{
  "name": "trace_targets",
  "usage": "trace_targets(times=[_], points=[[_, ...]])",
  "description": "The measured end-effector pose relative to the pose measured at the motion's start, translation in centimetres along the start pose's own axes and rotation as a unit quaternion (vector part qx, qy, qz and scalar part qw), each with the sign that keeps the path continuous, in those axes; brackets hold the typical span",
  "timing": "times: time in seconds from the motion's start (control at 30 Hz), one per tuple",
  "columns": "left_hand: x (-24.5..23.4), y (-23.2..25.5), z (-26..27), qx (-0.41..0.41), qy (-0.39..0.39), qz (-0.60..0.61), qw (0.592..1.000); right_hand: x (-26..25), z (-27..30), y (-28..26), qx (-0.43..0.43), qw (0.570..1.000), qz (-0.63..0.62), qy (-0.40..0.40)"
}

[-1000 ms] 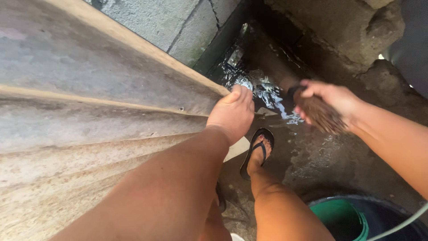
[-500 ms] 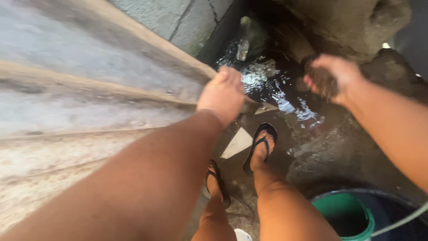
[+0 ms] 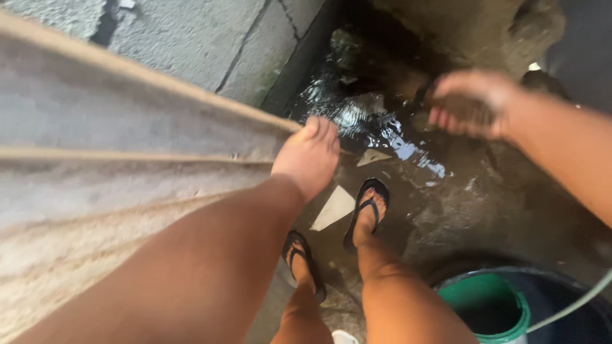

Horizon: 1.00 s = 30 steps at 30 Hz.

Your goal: The person scoops water from a large black basin into a smaller green bucket and pours it onto the floor. They then use a broom to scrub the wet floor and sweep debris toward a drain, repeating the water transfer and scrubbing process.

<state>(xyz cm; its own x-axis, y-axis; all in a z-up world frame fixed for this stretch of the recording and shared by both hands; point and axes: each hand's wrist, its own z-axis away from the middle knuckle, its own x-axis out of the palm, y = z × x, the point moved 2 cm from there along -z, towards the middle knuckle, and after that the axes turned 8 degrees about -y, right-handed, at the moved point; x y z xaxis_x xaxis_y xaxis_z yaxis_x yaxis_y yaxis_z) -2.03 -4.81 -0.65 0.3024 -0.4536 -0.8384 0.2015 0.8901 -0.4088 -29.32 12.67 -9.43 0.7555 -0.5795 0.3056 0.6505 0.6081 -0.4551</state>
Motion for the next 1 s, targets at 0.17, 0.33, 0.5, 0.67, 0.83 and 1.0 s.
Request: trace_targets(times=[0.17,0.33,0.5,0.67,0.83,1.0], points=[[-0.7,1.5,0.6,0.031,0.001,0.014,0.999,1.7,-0.6,5.0,0.144,0.983,-0.051,-0.101],[-0.6,1.9,0.3,0.017,0.020,-0.003,1.000,0.8,-1.9,1.1,0.074,0.997,0.034,0.009],[-0.2,0.1,-0.4,-0.012,0.009,-0.005,1.000,-5.0,1.8,-0.7,0.081,0.960,0.261,0.059],[-0.6,0.9,-0.2,0.023,-0.005,0.043,0.999,-6.6,-1.2,-2.3,0.298,0.954,0.035,-0.028],[-2.1,3.0,1.0,0.034,0.037,0.013,0.999,-6.7,0.0,-5.3,0.085,0.949,0.295,0.071],[-2.3,2.7,0.9,0.019,0.047,0.036,0.998,-4.0,1.2,-3.5,0.192,0.948,0.254,-0.013]])
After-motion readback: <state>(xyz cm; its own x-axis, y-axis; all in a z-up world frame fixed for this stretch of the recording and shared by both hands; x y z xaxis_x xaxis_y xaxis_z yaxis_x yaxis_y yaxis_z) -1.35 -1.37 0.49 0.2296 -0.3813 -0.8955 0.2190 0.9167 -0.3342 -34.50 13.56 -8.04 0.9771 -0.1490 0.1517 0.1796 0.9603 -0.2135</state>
